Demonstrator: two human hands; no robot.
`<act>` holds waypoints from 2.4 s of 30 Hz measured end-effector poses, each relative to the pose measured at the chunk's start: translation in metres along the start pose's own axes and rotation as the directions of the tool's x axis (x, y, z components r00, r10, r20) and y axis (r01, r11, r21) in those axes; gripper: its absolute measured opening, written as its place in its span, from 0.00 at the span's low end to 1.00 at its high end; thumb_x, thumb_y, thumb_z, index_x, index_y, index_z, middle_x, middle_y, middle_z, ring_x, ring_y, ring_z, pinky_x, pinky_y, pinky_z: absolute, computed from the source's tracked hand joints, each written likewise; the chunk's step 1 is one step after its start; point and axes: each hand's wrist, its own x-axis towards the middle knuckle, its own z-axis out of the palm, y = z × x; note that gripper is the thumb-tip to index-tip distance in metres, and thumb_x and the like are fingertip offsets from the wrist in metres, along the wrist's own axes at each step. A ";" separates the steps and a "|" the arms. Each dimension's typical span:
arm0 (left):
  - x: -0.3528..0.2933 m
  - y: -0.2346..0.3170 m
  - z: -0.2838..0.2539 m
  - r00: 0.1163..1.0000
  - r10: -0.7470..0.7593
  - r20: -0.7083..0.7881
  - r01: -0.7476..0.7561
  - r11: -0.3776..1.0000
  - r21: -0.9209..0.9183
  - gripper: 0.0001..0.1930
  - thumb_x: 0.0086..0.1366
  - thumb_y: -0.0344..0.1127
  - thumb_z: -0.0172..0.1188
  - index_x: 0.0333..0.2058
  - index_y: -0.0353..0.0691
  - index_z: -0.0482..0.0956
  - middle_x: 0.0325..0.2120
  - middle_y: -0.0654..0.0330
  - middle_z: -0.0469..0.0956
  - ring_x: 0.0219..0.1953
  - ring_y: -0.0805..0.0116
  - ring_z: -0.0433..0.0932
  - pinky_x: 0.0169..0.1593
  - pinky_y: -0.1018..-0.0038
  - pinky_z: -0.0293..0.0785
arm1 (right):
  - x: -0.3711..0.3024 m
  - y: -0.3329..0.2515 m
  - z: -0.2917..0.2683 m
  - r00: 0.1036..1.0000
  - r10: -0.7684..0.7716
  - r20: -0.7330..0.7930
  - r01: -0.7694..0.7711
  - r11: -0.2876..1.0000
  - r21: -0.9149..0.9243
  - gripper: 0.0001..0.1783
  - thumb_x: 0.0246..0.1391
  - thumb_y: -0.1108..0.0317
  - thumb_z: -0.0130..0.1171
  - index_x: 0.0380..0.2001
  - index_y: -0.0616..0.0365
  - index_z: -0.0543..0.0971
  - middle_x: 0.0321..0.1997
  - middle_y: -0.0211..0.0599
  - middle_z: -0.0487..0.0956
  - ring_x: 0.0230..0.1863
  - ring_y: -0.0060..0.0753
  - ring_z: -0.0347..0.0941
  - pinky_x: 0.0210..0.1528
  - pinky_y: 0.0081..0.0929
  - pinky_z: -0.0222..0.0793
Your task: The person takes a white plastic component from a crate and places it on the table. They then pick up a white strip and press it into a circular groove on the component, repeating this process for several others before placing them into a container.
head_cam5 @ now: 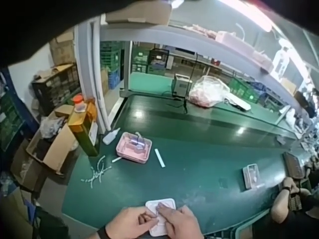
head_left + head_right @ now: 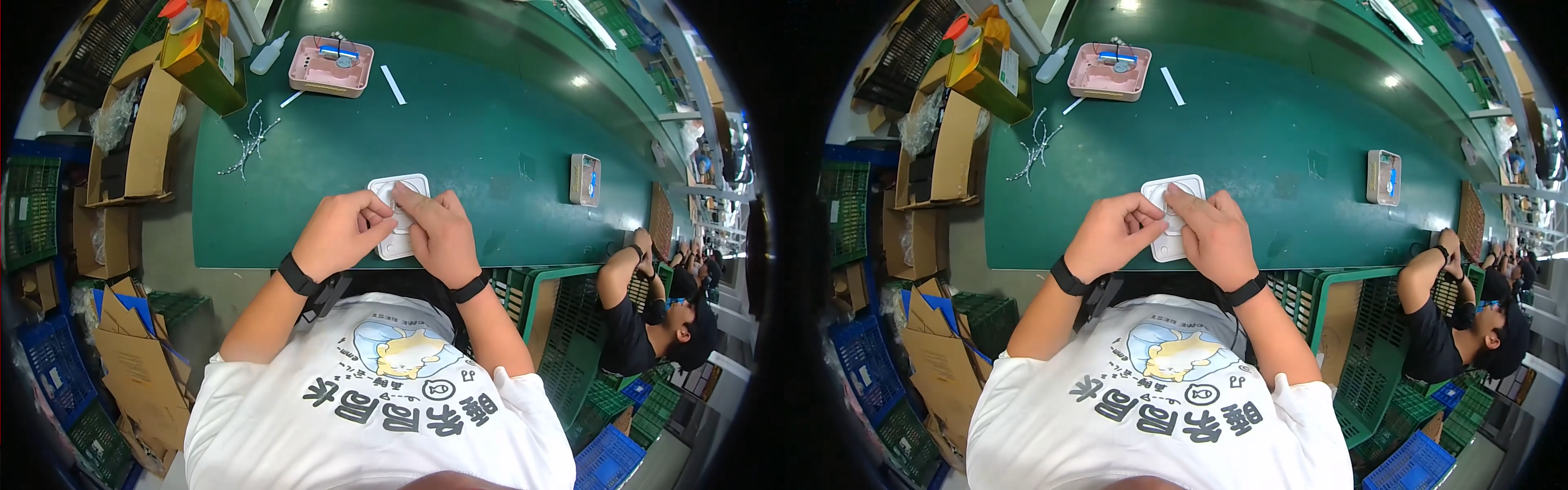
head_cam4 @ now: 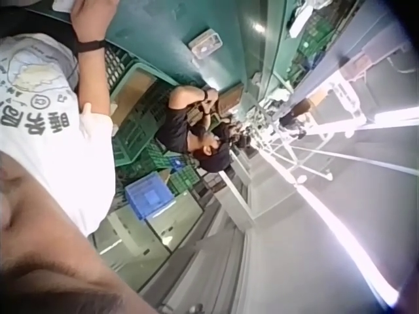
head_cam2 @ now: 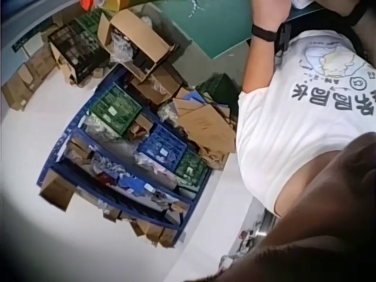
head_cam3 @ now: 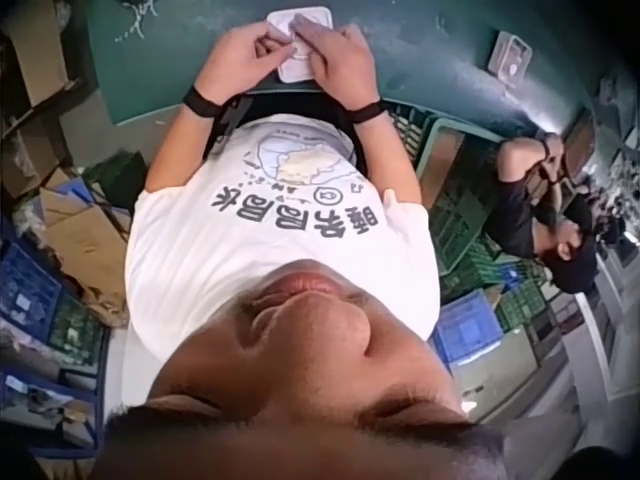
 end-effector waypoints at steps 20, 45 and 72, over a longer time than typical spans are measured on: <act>-0.022 -0.034 0.029 0.860 0.504 -0.083 -0.437 0.811 0.390 0.50 0.52 0.41 0.91 0.73 0.44 0.75 0.70 0.54 0.82 0.76 0.46 0.75 0.75 0.51 0.71 | 0.024 -0.015 -0.020 0.994 0.061 0.088 -0.070 0.993 0.093 0.13 0.55 0.72 0.74 0.45 0.57 0.91 0.47 0.41 0.87 0.46 0.51 0.82 0.52 0.45 0.78; -0.020 -0.042 0.025 0.823 0.566 -0.058 -0.493 0.760 0.423 0.51 0.53 0.47 0.90 0.74 0.46 0.76 0.74 0.45 0.78 0.70 0.44 0.81 0.69 0.51 0.78 | 0.031 0.007 -0.036 0.970 0.086 0.227 -0.108 0.990 0.087 0.09 0.50 0.75 0.76 0.36 0.57 0.88 0.45 0.38 0.84 0.49 0.48 0.81 0.53 0.41 0.80; -0.016 0.009 0.029 0.824 0.552 0.129 -0.450 0.499 0.740 0.29 0.55 0.47 0.83 0.56 0.44 0.90 0.61 0.58 0.87 0.71 0.47 0.80 0.67 0.50 0.83 | 0.023 0.060 -0.015 0.988 0.041 0.151 -0.106 0.884 0.456 0.12 0.52 0.74 0.78 0.39 0.57 0.84 0.62 0.45 0.87 0.64 0.44 0.83 0.69 0.37 0.77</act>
